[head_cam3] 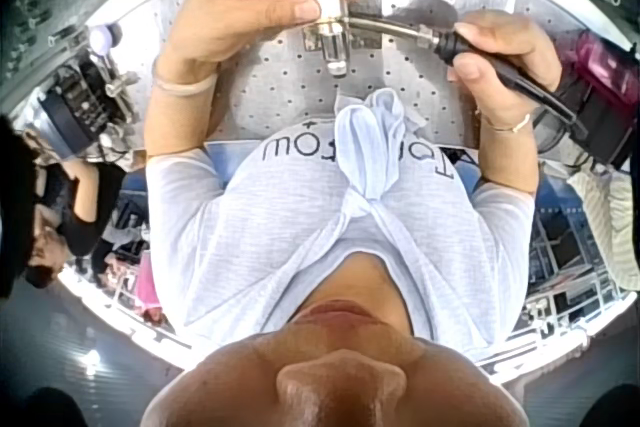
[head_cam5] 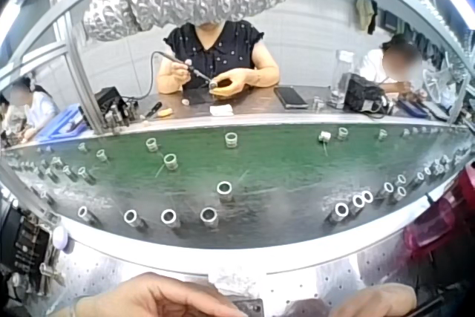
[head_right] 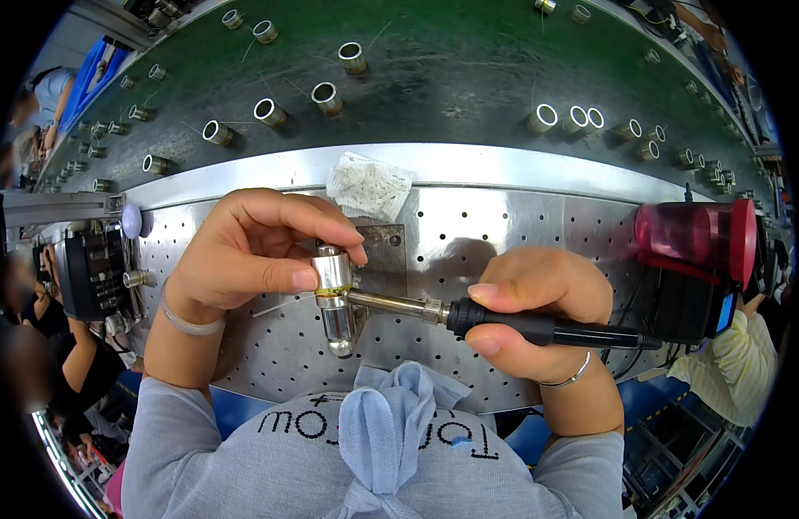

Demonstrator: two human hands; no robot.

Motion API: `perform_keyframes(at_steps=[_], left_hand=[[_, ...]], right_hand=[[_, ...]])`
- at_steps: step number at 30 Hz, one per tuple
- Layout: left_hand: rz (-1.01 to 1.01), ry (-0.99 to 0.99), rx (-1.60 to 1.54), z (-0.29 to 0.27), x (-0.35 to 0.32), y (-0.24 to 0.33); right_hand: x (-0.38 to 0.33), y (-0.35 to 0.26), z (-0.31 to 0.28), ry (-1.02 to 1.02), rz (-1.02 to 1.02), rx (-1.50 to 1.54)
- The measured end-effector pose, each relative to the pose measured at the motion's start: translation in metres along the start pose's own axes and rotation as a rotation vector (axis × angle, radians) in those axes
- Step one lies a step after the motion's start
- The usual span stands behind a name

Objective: The person uses a soldering iron to apply solder to small cylindrical metal components held in a vise. They repeatedly pick up components from a green workbench, secure them, solder a joint, and place them back on the bench.

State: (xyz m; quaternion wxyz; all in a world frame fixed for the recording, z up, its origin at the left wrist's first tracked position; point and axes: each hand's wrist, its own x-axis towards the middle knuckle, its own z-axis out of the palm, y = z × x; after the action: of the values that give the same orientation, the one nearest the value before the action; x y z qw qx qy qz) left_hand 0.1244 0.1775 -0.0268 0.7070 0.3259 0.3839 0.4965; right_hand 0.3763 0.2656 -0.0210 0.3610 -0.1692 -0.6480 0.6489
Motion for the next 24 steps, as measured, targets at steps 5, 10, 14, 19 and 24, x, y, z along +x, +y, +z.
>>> perform_keyframes(at_steps=[5, 10, 14, 19, 24], left_hand=[[-0.011, 0.006, 0.008, 0.0, 0.0, 0.0], [-0.041, 0.01, 0.041, 0.004, -0.002, 0.011], [-0.065, 0.025, 0.077, 0.006, 0.0, 0.012], [-0.059, -0.033, 0.01, -0.003, 0.004, 0.003], [-0.02, -0.036, 0.034, -0.003, 0.007, 0.001]], right_hand=[[0.001, 0.001, -0.001, -0.027, -0.034, -0.015], [0.003, -0.002, 0.0, -0.045, -0.037, -0.044], [0.003, -0.001, -0.001, -0.038, -0.052, -0.038], [-0.002, -0.001, -0.006, 0.091, -0.021, -0.019], [0.0, 0.0, -0.004, 0.081, -0.006, 0.074]])
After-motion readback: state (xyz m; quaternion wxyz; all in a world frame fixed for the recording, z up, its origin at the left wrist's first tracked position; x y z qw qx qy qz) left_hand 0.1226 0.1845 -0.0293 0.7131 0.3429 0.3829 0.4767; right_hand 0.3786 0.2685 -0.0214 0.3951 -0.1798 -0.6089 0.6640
